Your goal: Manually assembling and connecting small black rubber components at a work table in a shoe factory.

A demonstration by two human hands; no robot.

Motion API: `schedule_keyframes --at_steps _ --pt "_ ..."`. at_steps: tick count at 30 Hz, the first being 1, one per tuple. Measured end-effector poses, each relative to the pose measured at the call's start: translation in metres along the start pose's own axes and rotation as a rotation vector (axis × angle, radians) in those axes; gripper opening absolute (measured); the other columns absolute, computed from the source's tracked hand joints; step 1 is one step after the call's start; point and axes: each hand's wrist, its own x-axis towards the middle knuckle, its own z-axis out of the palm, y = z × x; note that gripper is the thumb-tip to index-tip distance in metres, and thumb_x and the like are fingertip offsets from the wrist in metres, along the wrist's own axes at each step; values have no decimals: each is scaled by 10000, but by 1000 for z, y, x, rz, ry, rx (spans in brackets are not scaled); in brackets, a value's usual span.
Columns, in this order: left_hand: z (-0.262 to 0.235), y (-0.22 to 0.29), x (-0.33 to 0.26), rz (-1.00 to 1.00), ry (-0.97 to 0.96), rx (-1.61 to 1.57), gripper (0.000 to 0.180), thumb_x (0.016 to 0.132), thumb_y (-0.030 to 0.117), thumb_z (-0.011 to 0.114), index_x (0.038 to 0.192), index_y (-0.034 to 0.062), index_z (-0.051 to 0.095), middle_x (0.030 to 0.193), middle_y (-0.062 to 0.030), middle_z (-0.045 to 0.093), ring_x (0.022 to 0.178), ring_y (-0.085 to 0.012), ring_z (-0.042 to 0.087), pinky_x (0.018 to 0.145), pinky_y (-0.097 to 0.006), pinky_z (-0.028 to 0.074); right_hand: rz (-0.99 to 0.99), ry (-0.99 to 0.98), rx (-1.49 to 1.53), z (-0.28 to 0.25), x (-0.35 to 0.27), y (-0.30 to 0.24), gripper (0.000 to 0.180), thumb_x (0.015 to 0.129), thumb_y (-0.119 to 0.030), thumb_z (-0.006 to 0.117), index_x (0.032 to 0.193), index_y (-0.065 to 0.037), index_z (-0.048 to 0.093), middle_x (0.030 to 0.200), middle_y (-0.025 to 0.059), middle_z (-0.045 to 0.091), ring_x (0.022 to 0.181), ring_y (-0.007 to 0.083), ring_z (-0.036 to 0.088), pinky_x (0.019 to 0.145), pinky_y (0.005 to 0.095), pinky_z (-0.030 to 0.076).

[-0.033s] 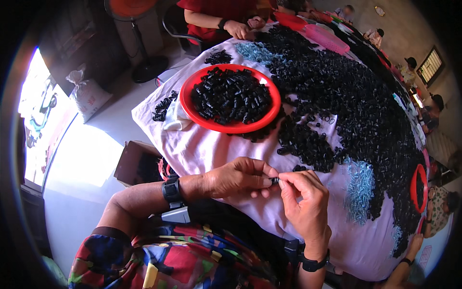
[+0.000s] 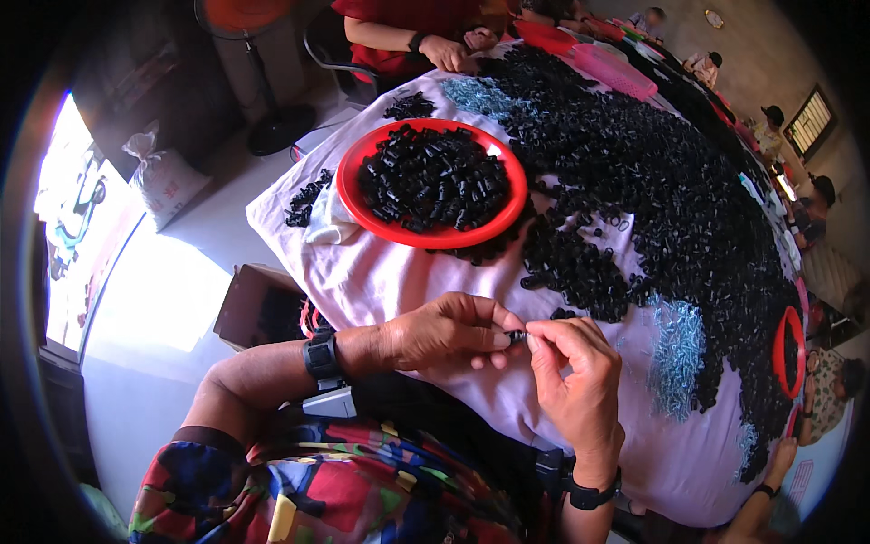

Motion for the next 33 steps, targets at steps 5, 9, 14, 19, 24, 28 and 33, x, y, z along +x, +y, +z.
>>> schedule_keyframes --at_steps 5,9,14,19,24,28,33 --pt "-2 2 0 -4 6 -98 226 1003 55 667 1224 10 656 1041 -69 728 896 -143 725 723 -243 566 -9 42 47 -2 -1 5 144 891 36 722 1026 -11 739 901 100 725 723 205 658 612 297 523" --pt "-3 1 -1 15 -3 -98 224 992 71 691 1204 7 660 1001 -66 731 878 -150 729 723 -254 584 -5 7 29 0 -2 1 160 876 49 730 1024 -10 738 880 97 724 717 203 655 609 301 527" --pt "0 2 0 40 34 -6 209 990 70 694 1187 8 668 990 -63 730 865 -138 725 714 -251 584 -36 2 -14 0 -2 1 174 865 54 734 1023 -16 736 873 95 725 723 214 659 605 310 534" --pt "2 3 -1 46 56 96 195 986 70 698 1169 7 672 986 -57 727 853 -128 721 710 -248 582 -36 -26 -46 3 -3 -1 197 850 54 743 1032 -20 734 876 103 731 740 247 667 617 337 544" --pt "3 5 -3 38 76 101 190 991 73 695 1164 1 669 996 -63 727 854 -139 724 712 -252 585 -86 -23 -93 5 -2 0 205 840 63 740 1031 -11 732 886 110 737 759 279 673 664 366 556" --pt "1 6 -4 10 66 83 205 996 109 704 1184 33 674 1008 -30 726 881 -117 722 698 -232 570 -134 -4 -93 6 -1 2 219 832 73 735 1035 -9 732 919 111 739 802 288 682 695 369 563" --pt "3 5 -2 -21 49 -28 204 1012 99 673 1206 35 676 1045 -46 734 901 -132 727 717 -231 564 -200 28 -128 4 1 0 213 840 52 729 1043 -8 738 981 111 738 852 286 688 717 370 567"
